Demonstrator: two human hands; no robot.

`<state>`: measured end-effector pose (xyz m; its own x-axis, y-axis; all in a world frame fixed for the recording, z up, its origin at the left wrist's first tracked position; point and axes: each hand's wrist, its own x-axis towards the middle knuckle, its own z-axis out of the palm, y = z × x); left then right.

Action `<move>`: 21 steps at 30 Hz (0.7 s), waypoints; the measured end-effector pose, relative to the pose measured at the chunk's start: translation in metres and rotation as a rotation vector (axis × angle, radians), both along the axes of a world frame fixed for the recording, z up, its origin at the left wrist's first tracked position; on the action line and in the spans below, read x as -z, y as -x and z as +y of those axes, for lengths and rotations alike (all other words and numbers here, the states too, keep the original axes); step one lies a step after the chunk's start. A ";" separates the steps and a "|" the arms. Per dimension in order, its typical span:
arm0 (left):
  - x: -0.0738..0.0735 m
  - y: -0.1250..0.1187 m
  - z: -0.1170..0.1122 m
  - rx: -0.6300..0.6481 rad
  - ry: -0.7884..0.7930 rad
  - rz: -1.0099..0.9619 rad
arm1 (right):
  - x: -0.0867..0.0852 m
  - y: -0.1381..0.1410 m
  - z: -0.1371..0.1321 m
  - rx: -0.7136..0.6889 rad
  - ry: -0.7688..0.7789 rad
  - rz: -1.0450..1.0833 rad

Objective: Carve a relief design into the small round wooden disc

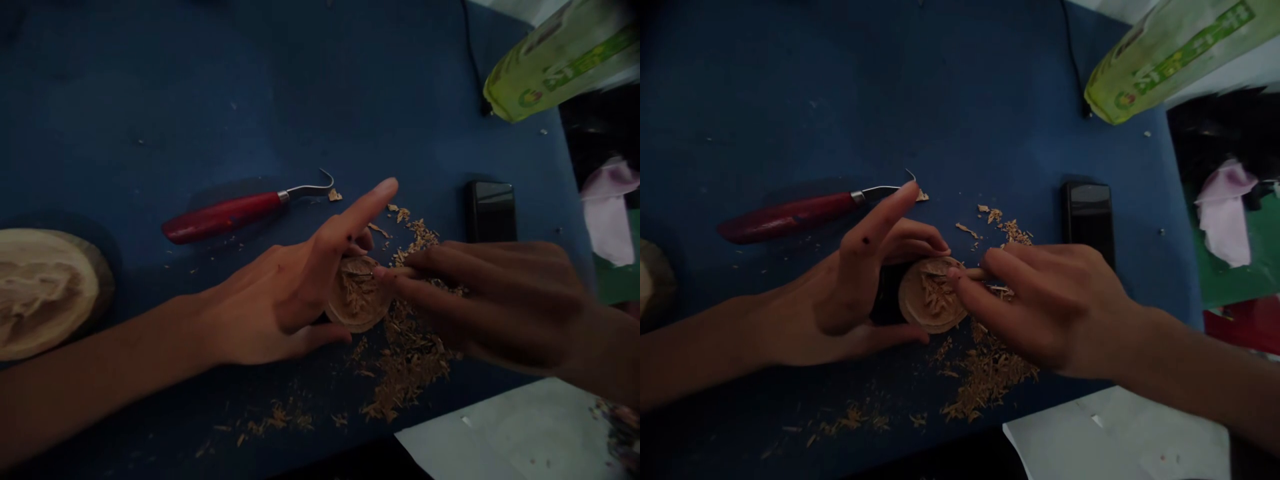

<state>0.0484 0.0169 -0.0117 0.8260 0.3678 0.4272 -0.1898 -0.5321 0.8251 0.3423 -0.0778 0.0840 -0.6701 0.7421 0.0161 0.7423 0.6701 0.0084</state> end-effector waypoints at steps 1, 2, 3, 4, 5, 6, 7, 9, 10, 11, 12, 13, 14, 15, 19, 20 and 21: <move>-0.001 0.000 0.000 0.001 -0.002 -0.003 | 0.001 0.002 -0.002 -0.019 -0.049 -0.010; -0.002 0.001 0.000 0.004 -0.007 -0.005 | 0.002 0.002 -0.001 -0.049 -0.099 0.001; -0.004 0.002 0.000 0.006 -0.009 0.003 | 0.002 0.001 0.003 -0.079 -0.123 0.030; -0.005 0.002 -0.001 0.005 -0.003 0.015 | 0.002 -0.001 0.009 -0.106 -0.110 0.073; -0.006 0.003 -0.001 0.008 0.005 0.028 | 0.000 -0.005 0.017 -0.135 -0.080 0.116; -0.006 0.003 -0.001 0.011 0.018 0.043 | -0.001 -0.008 0.025 -0.173 -0.047 0.150; -0.006 0.003 -0.002 0.013 0.030 0.055 | -0.004 -0.012 0.034 -0.216 -0.008 0.162; -0.005 0.004 -0.003 0.004 0.038 0.071 | -0.009 -0.018 0.047 -0.261 0.028 0.160; -0.004 0.003 -0.003 -0.004 0.028 0.074 | -0.012 -0.020 0.050 -0.261 0.022 0.152; -0.004 0.003 -0.003 -0.012 0.013 0.074 | -0.015 -0.021 0.050 -0.240 0.005 0.143; -0.003 0.003 -0.003 -0.022 -0.007 0.058 | -0.018 -0.021 0.047 -0.214 -0.002 0.124; -0.002 0.002 -0.004 -0.030 -0.026 0.040 | -0.020 -0.020 0.042 -0.181 -0.011 0.100; -0.002 0.002 -0.004 -0.039 -0.043 0.023 | -0.021 -0.019 0.035 -0.142 -0.025 0.074; -0.003 0.002 -0.004 -0.049 -0.053 0.020 | -0.022 -0.018 0.027 -0.103 -0.041 0.053; -0.008 0.004 -0.004 -0.007 -0.061 0.022 | -0.021 -0.013 -0.007 0.018 -0.015 0.017; -0.009 0.005 -0.004 0.022 -0.050 0.042 | -0.020 -0.011 -0.013 0.033 0.036 0.020; -0.011 0.006 -0.004 0.046 -0.038 0.084 | -0.020 -0.010 -0.017 0.045 0.087 0.034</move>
